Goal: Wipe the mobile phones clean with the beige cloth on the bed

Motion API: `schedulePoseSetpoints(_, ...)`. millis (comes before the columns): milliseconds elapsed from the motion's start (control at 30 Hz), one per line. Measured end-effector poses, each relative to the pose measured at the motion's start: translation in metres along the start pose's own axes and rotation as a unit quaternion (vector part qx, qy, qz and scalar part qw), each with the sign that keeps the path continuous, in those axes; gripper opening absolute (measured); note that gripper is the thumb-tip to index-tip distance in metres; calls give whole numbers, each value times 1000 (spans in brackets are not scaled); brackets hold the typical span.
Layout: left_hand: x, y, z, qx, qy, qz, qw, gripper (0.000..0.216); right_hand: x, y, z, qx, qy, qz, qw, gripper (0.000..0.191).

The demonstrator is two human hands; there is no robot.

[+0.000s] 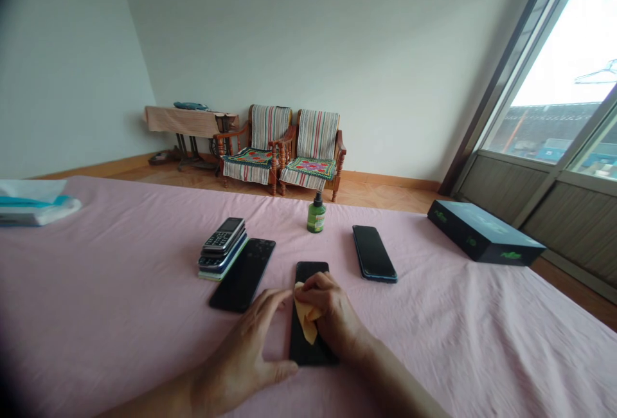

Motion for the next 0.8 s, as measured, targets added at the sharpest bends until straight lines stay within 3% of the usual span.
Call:
schedulePoseSetpoints(200, 4, 2, 2, 37, -16, 17, 999, 87, 28, 4, -28, 55, 3, 42, 998, 33)
schedulePoseSetpoints(333, 2, 6, 2, 59, -28, 28, 997, 74, 25, 21, -51, 62, -13, 63, 996, 36)
schedulePoseSetpoints(467, -1, 8, 4, 64, -23, 36, 997, 75, 17, 36, -68, 34, -24, 58, 997, 28)
schedulePoseSetpoints(800, -1, 7, 3, 57, -61, 34, 996, 73, 49, 18, -52, 81, 42, 14, 996, 23)
Point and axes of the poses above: each hand's wrist, its own z-axis towards the middle knuckle, its own y-axis out of the back of the hand, x = y × z, the point moved 2 cm from there along z, towards the middle knuckle, and after that the axes turned 2 degrees about -y, right-handed, at the moved point
